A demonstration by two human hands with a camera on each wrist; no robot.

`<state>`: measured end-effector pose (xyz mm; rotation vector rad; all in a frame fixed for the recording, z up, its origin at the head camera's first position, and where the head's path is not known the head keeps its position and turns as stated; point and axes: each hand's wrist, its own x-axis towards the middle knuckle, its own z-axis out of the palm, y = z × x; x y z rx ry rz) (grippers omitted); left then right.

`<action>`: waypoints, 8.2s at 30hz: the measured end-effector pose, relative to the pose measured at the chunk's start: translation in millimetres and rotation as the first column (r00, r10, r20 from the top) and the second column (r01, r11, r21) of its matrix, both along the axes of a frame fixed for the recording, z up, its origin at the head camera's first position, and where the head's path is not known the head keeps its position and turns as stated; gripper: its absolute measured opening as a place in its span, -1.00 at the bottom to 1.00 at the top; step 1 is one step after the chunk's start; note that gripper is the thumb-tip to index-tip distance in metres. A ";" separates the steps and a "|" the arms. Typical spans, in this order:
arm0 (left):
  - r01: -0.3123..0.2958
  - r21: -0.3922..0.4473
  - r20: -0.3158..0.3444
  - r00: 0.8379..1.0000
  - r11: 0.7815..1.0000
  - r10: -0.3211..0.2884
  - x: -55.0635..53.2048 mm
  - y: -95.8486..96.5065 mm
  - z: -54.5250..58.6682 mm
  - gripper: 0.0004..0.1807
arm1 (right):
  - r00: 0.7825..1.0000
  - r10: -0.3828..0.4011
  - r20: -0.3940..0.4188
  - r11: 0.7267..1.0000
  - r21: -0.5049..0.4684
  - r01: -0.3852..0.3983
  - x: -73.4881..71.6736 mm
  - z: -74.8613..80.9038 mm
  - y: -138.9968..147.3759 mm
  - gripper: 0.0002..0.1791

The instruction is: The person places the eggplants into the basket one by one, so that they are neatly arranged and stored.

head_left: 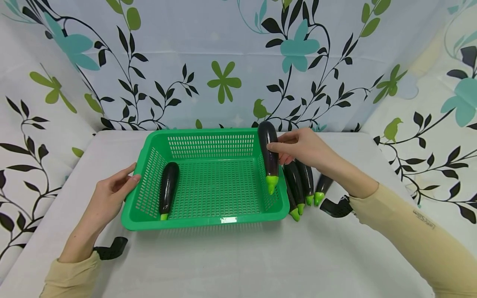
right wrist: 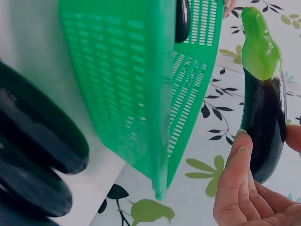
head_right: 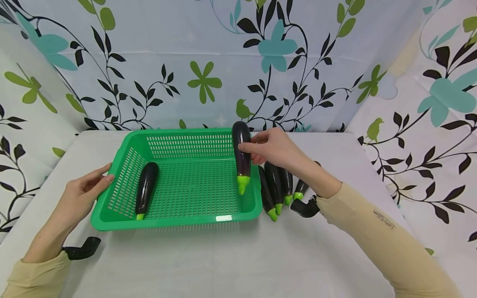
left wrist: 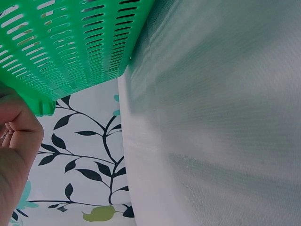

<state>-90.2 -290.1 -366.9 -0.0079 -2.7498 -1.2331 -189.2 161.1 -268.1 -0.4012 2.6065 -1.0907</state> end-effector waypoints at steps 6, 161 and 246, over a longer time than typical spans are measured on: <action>0.000 0.006 -0.002 1.000 1.000 0.000 0.5 -0.3 -2.6 -0.38 | 0.999 0.018 0.051 0.999 -0.044 -0.016 -6.7 1.6 -17.8 -0.32; 0.029 0.029 -0.015 0.999 0.999 -0.029 0.2 -2.6 -5.2 -0.39 | 0.791 0.581 0.190 0.770 0.188 -0.610 3.1 -70.7 -167.9 -0.46; 0.004 0.004 -0.021 1.000 1.000 -0.004 5.0 2.0 -7.4 -0.39 | 0.980 0.001 -0.198 1.000 0.028 0.004 20.6 -46.2 81.3 -0.57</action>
